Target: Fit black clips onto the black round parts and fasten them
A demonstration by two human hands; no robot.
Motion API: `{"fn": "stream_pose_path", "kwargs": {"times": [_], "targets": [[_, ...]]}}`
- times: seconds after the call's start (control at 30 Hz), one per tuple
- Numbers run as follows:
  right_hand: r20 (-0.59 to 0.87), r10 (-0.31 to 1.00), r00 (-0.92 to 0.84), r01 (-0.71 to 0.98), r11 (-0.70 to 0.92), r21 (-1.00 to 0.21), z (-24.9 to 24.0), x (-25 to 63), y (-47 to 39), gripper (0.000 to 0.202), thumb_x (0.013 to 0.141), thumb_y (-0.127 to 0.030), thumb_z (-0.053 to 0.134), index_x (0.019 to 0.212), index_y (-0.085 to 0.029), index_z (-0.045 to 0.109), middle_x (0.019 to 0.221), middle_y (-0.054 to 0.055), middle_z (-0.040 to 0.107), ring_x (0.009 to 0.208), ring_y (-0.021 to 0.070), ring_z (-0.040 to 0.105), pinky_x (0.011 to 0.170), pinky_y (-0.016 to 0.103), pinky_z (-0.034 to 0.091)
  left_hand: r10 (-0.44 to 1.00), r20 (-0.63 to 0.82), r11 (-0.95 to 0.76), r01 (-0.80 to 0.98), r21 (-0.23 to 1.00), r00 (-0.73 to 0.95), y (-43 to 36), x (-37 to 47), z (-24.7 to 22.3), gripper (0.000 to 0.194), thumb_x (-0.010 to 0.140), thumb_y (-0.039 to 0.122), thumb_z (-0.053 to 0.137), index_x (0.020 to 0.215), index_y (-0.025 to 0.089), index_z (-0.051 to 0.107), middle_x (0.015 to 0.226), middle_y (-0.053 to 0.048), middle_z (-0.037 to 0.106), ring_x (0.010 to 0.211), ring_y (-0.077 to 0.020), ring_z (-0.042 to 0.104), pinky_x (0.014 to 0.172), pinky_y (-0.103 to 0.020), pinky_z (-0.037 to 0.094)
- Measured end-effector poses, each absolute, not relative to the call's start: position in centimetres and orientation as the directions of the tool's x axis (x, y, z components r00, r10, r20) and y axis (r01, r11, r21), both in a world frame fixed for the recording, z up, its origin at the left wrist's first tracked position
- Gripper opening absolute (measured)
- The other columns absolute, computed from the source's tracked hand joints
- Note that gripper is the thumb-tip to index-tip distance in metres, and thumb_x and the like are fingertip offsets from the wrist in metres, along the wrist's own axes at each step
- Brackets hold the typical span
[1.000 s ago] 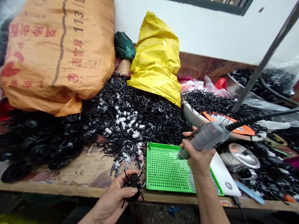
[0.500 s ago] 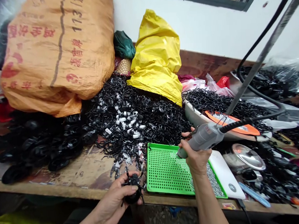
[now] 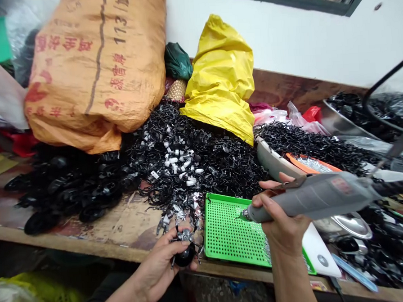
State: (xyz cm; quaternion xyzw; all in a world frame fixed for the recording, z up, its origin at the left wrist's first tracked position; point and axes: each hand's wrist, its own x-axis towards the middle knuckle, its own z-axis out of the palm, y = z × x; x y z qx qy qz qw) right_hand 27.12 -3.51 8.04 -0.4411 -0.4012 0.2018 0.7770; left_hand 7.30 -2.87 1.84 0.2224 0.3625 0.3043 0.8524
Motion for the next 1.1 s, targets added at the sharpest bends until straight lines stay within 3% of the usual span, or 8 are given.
{"fn": "stream_pose_path", "kwargs": {"times": [0.27,0.87,1.0,1.1], "targets": [[0.461,0.792,0.401,-0.205,0.568,-0.797,9.2,20.5,-4.7,0.038,0.065,-0.018,0.052,0.102,-0.025,0.046,0.08,-0.001,0.053,0.041,0.0073,0.043,0.039,0.027,0.037,0.722,-0.463,0.681,-0.409,0.608,0.513,-2.5,7.1,2.2,0.027,0.063,0.016,0.056,0.088,0.018,0.048,0.059,0.002,0.051,0.054,-0.0121,0.052,0.052,-0.026,0.042],[0.477,0.828,0.295,-0.265,0.55,-0.792,8.1,17.8,-5.0,0.039,0.069,-0.016,0.052,0.106,-0.024,0.042,0.085,0.001,0.053,0.046,0.0089,0.049,0.043,0.028,0.04,0.73,-0.446,0.669,-0.408,0.621,0.517,-2.7,7.1,3.0,0.03,0.061,0.016,0.055,0.091,0.019,0.051,0.07,0.001,0.052,0.059,-0.0113,0.048,0.047,-0.022,0.04],[0.474,0.843,0.255,-0.234,0.53,-0.815,7.7,17.9,-5.4,0.039,0.07,-0.015,0.053,0.105,-0.026,0.041,0.079,-0.001,0.052,0.046,0.0088,0.049,0.043,0.027,0.041,0.73,-0.45,0.665,-0.386,0.639,0.514,-2.9,7.2,3.1,0.026,0.06,0.015,0.054,0.086,0.019,0.05,0.065,0.001,0.05,0.059,-0.0128,0.05,0.047,-0.022,0.038],[0.493,0.861,0.127,-0.195,0.509,-0.839,7.8,18.1,-5.8,0.035,0.072,-0.015,0.052,0.103,-0.028,0.042,0.067,-0.003,0.052,0.046,0.01,0.05,0.043,0.027,0.042,0.724,-0.46,0.667,-0.352,0.657,0.514,-3.3,7.3,3.2,0.022,0.059,0.013,0.051,0.081,0.017,0.05,0.06,0.002,0.05,0.056,-0.0124,0.049,0.046,-0.022,0.035]]}}
